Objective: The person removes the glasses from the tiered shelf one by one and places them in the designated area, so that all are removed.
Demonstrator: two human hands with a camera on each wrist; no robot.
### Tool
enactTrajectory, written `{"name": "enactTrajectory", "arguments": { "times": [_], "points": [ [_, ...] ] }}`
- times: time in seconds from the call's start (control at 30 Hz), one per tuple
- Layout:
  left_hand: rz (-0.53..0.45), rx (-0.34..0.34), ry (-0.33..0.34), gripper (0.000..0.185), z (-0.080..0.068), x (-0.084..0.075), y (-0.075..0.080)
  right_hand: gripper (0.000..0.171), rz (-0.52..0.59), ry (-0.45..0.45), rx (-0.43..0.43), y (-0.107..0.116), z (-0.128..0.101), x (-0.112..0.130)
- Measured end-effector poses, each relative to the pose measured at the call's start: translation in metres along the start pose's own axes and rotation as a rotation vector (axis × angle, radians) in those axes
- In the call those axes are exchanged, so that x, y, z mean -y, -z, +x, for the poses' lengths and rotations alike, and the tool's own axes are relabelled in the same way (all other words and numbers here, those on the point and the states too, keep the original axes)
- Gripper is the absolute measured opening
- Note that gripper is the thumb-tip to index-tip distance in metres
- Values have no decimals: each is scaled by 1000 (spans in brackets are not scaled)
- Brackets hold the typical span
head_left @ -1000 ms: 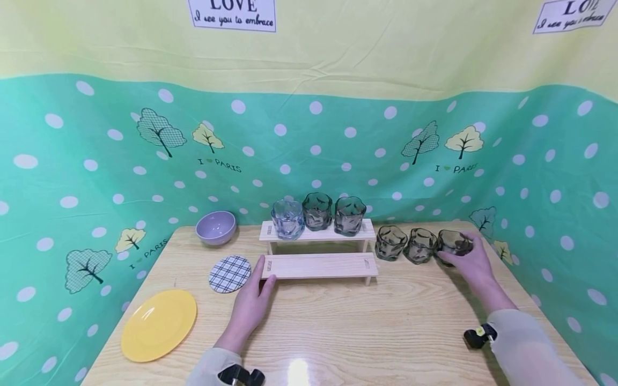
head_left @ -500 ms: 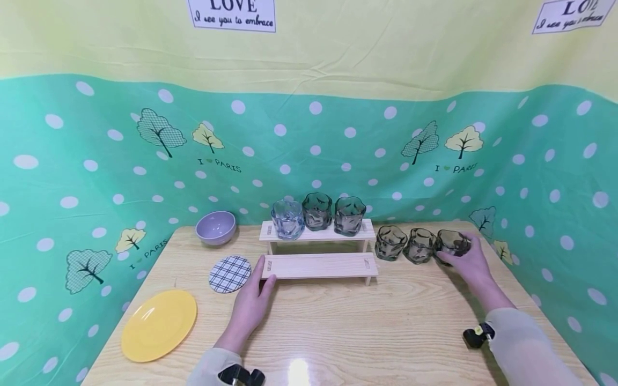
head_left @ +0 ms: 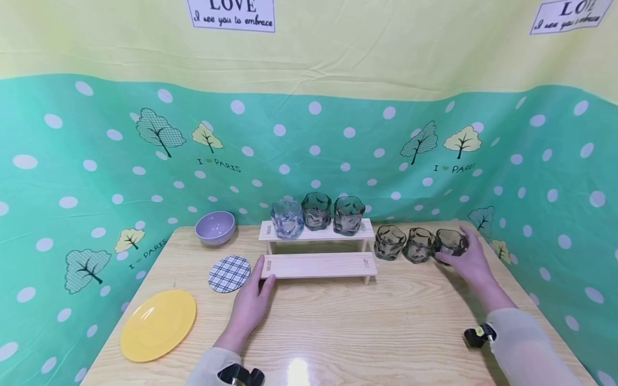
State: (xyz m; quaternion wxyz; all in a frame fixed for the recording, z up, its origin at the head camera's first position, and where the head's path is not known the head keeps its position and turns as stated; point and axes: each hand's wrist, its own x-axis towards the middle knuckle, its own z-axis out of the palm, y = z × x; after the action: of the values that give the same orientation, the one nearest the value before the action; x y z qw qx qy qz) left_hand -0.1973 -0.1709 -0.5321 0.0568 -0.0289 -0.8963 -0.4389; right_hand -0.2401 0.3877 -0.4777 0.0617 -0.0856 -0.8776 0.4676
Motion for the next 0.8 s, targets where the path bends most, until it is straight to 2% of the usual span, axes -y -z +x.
{"name": "enactTrajectory", "arguments": {
  "times": [0.13,0.23,0.47,0.8],
  "points": [
    [-2,1,-5,71,0,0,0,118,-81,64,-20,6,-2,13],
    [-1,1,-9,71,1,0,0,118,-106,62,-24,10,-5,25],
    [-5,1,-15,70,1,0,1,117,-113,78,-23,13,-15,54],
    [-4,5,-8,71,0,1,1,120,-91,129,-6,2,-19,83]
  ]
}}
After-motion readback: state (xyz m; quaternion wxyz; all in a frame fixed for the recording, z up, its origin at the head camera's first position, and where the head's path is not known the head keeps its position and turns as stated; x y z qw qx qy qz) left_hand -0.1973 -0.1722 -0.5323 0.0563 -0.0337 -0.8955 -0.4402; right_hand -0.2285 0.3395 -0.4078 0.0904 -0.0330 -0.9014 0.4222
